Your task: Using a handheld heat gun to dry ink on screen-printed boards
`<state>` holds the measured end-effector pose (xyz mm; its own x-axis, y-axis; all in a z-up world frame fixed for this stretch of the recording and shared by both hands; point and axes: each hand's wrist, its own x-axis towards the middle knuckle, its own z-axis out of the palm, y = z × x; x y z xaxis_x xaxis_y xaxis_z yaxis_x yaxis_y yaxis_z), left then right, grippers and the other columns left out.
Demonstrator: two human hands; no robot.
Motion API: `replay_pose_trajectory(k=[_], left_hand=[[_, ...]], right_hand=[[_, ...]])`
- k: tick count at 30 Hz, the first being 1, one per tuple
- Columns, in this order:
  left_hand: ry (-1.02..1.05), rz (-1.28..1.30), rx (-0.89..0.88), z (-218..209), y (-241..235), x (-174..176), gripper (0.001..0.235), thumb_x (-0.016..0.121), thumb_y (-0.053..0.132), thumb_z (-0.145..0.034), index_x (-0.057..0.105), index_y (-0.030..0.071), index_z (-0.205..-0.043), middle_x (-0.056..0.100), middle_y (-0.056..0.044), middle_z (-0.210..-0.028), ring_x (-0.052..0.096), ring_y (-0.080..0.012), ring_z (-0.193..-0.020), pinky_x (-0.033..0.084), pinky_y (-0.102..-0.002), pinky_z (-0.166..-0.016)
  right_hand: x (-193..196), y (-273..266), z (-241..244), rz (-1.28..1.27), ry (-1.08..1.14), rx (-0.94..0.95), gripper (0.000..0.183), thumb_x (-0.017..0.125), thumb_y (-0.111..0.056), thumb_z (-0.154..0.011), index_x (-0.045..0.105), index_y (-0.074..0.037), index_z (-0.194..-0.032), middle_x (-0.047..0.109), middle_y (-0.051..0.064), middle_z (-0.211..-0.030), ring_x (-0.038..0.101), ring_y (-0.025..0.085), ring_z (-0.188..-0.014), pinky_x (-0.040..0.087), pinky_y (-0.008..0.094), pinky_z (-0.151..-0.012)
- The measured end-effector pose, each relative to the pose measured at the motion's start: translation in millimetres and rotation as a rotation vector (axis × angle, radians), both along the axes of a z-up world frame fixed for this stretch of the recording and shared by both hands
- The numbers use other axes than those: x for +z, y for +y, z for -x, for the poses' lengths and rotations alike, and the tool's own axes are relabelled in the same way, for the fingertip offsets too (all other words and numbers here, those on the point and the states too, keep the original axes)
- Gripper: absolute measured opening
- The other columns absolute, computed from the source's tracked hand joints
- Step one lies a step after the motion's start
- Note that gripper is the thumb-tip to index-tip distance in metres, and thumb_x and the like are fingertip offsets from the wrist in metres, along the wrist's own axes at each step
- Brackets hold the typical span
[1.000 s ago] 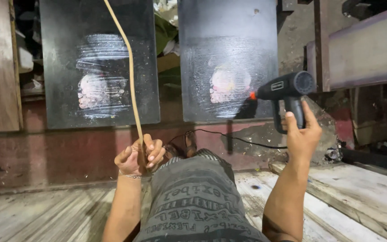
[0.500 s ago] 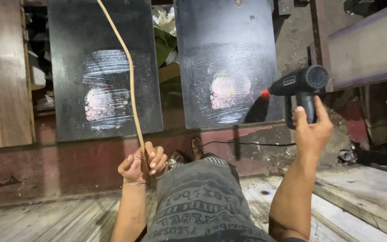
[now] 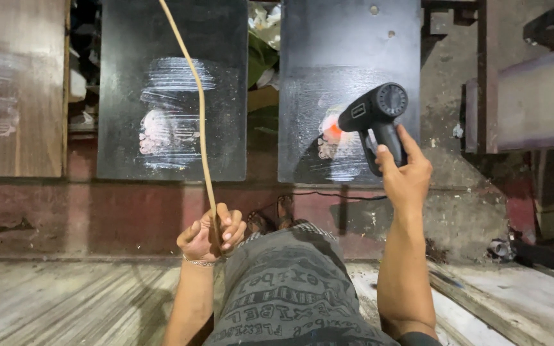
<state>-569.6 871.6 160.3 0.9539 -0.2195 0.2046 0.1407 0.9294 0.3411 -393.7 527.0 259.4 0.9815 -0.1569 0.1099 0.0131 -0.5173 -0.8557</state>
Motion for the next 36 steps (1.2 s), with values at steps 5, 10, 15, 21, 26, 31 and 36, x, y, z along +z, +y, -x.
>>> replay_pose_trajectory(k=[5,10,15,21,26,31,36], left_hand=[[-0.009,-0.047,0.037,5.3,0.8,5.1,0.053,0.059,0.049,-0.094,0.056,-0.003,-0.109,0.050,-0.011,-0.078,0.052,-0.0170,-0.058,0.038,-0.027,-0.052],[-0.010,-0.085,0.110,14.1,-4.4,6.5,0.055,0.059,0.047,-0.094,0.055,-0.005,-0.110,0.051,-0.012,-0.078,0.052,-0.0165,-0.058,0.038,-0.025,-0.051],[0.034,-0.104,0.220,24.3,-8.6,-0.4,0.063,0.060,0.050,-0.092,0.054,-0.010,-0.110,0.048,-0.010,-0.075,0.051,-0.0145,-0.054,0.037,-0.024,-0.048],[0.057,-0.151,0.262,19.3,-14.3,-1.7,0.065,0.061,0.049,-0.091,0.052,-0.011,-0.114,0.049,-0.010,-0.072,0.049,-0.0138,-0.050,0.038,-0.025,-0.046],[0.055,-0.260,0.303,9.0,-15.7,0.5,0.073,0.059,0.044,-0.091,0.045,-0.018,-0.127,0.050,-0.009,-0.066,0.048,-0.0116,-0.046,0.036,-0.025,-0.045],[0.016,-0.346,0.383,-2.9,-22.6,47.2,0.075,0.054,0.029,-0.098,0.025,-0.018,-0.149,0.049,-0.008,-0.062,0.042,-0.0082,-0.043,0.034,-0.021,-0.046],[0.235,-0.375,0.373,-3.4,-18.9,50.1,0.063,0.050,0.025,-0.106,0.026,0.002,-0.160,0.047,-0.005,-0.070,0.037,-0.0096,-0.048,0.031,-0.020,-0.039]], right_hand=[[-3.8,27.3,-11.3,-0.035,0.055,0.072,0.048,0.076,-0.010,-0.093,0.066,-0.009,-0.140,0.071,0.016,-0.072,0.070,0.021,-0.064,0.056,0.033,-0.061],[-0.4,53.5,-18.3,-0.101,0.090,0.179,0.048,0.076,-0.010,-0.093,0.066,-0.008,-0.140,0.070,0.016,-0.072,0.069,0.020,-0.064,0.056,0.033,-0.062],[-6.5,64.4,-29.8,-0.159,0.058,0.256,0.048,0.076,-0.009,-0.094,0.064,-0.006,-0.141,0.070,0.016,-0.073,0.069,0.021,-0.066,0.056,0.033,-0.063],[-4.2,49.9,-37.4,-0.217,0.065,0.267,0.050,0.072,-0.009,-0.098,0.059,-0.004,-0.146,0.070,0.018,-0.077,0.068,0.022,-0.067,0.055,0.034,-0.065],[-23.2,12.1,-50.7,-0.288,-0.052,0.251,0.051,0.070,0.000,-0.099,0.055,0.003,-0.148,0.069,0.028,-0.091,0.070,0.029,-0.071,0.058,0.037,-0.064],[-26.6,-23.2,-51.3,-0.228,-0.150,0.224,0.051,0.068,0.006,-0.103,0.053,0.006,-0.151,0.068,0.027,-0.085,0.069,0.030,-0.070,0.057,0.036,-0.064],[6.7,-34.2,-42.5,-0.190,-0.005,0.011,0.053,0.063,-0.005,-0.104,0.044,0.007,-0.151,0.058,0.026,-0.142,0.069,0.021,-0.084,0.062,0.030,-0.071]])
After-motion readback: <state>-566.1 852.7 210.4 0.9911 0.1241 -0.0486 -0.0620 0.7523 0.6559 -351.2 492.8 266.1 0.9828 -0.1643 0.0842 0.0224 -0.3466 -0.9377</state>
